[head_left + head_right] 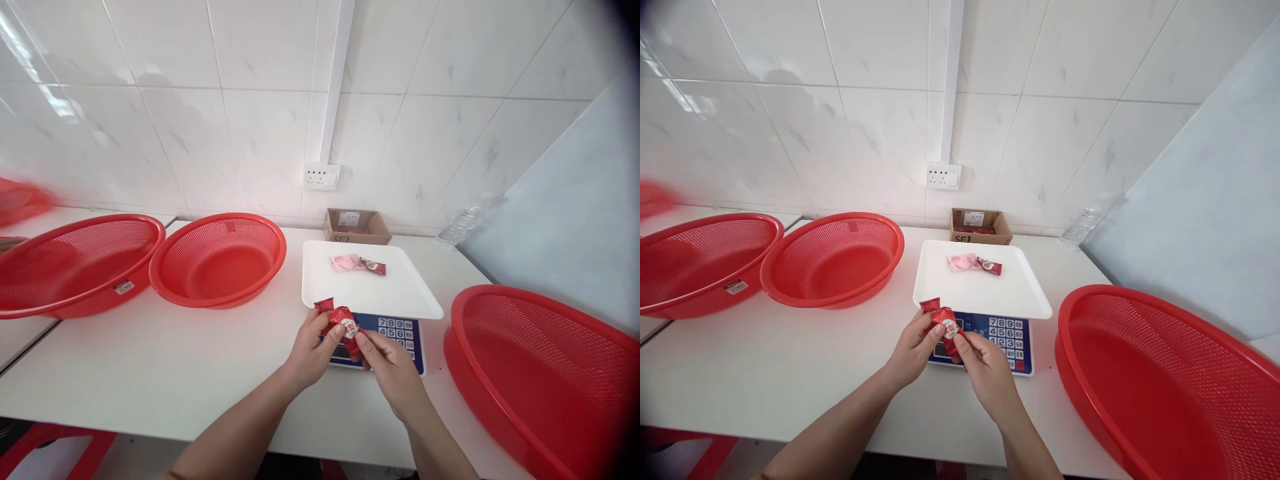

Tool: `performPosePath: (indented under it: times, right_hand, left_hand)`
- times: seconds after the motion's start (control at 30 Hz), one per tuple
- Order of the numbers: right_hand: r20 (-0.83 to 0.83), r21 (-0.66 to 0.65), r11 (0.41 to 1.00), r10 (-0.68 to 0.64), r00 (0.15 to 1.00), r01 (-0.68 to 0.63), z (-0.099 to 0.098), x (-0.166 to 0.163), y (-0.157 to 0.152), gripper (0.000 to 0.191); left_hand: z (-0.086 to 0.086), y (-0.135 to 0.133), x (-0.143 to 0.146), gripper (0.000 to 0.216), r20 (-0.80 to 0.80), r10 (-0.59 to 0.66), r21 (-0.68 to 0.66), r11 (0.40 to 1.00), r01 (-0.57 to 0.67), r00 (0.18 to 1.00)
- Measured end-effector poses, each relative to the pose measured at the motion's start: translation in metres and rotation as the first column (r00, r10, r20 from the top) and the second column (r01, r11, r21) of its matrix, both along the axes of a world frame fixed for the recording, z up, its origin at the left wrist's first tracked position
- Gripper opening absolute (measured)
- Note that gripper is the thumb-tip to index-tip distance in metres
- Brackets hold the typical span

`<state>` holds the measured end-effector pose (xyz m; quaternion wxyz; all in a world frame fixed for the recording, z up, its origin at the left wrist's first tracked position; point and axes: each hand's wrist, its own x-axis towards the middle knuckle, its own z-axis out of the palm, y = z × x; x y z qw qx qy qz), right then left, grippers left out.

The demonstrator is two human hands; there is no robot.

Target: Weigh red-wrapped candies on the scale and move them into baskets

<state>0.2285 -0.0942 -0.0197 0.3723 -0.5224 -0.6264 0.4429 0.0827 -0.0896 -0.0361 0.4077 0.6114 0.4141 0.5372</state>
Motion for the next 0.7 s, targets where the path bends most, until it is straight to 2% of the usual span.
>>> performPosePath:
  times: [0.1,0.2,0.27,0.33,0.4,0.5,0.57,0.7]
  right_hand:
    - [0.012,0.004,0.999,0.049,0.999,-0.049,-0.001,0.003,-0.001,0.038]
    - [-0.001,0.069,0.998,0.017,1.000,-0.017,0.002,0.007,0.000,0.038]
    - [0.028,0.081,0.996,0.046,0.999,-0.048,0.004,0.009,0.000,0.036]
    - [0.089,0.073,0.993,0.090,0.992,-0.097,0.005,0.009,0.000,0.034]
    - [0.139,0.100,0.993,0.040,0.989,-0.055,0.004,0.008,-0.001,0.036]
    - [0.152,0.191,0.971,-0.177,0.972,0.147,0.003,0.007,-0.001,0.038]
    - [0.147,0.221,0.947,-0.269,0.952,0.233,0.002,0.006,0.000,0.038]
    - [0.141,0.193,0.951,-0.271,0.952,0.242,0.003,0.005,0.001,0.041]
  left_hand:
    - [0.001,0.002,-0.002,0.025,0.061,-0.069,-0.079,0.994,0.073,0.996]
    - [0.003,0.001,-0.005,0.023,0.113,-0.211,-0.156,0.961,0.227,0.971]
    - [0.005,0.001,-0.005,0.022,0.095,-0.338,-0.169,0.922,0.349,0.936]
    - [0.006,0.000,-0.005,0.025,0.052,-0.413,-0.161,0.895,0.416,0.909]
    - [0.007,-0.002,-0.003,0.029,0.023,-0.422,-0.162,0.893,0.420,0.906]
    - [0.005,-0.004,0.000,0.032,-0.004,-0.454,-0.163,0.879,0.448,0.891]
    - [0.002,-0.005,0.002,0.033,0.015,-0.470,-0.167,0.869,0.466,0.883]
    - [-0.003,-0.004,0.004,0.039,0.240,-0.322,-0.270,0.884,0.381,0.916]
